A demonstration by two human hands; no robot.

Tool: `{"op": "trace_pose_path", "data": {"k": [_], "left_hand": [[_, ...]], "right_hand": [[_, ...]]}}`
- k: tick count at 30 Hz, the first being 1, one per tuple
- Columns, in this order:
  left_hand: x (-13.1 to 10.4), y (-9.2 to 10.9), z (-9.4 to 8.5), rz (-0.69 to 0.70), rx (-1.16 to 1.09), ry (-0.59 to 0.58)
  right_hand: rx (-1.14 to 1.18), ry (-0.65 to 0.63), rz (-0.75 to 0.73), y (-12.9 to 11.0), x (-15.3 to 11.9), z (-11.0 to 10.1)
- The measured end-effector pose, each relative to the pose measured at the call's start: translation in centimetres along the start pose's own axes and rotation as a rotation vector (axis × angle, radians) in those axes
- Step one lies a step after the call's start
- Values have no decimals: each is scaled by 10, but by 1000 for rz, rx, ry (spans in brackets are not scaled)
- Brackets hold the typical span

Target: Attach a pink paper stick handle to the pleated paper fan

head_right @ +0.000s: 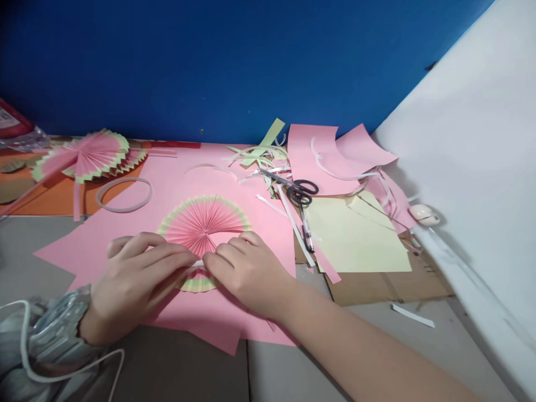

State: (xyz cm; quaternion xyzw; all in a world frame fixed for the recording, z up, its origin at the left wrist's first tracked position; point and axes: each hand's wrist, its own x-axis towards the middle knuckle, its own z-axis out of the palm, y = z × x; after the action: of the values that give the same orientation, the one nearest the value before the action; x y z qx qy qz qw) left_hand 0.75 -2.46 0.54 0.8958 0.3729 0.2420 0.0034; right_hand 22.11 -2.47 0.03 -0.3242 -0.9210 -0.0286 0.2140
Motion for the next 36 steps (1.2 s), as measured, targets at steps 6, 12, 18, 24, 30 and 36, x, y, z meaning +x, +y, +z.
{"op": "trace_pose_path", "data": {"k": [6,12,18,24,30,36], "left_hand": [[-1,1,0,14,6,-6],[-2,-1,0,1,20,-46],[0,-1,-1,-8,10,-36],[1,-3,-4,-38,-93,31],[4,-14,-1,-367,-326,244],[4,-12,1,-398,-588,216]], "right_hand": [[-18,-3,7,-3,0,-3],[-22,-39,28,-5,2,-2],[20,-58,43,-3,0,-5],[146,-7,86,2,0,-9],[213,25,212,7,-2,-10],[208,42,162,3,-1,-4]]}}
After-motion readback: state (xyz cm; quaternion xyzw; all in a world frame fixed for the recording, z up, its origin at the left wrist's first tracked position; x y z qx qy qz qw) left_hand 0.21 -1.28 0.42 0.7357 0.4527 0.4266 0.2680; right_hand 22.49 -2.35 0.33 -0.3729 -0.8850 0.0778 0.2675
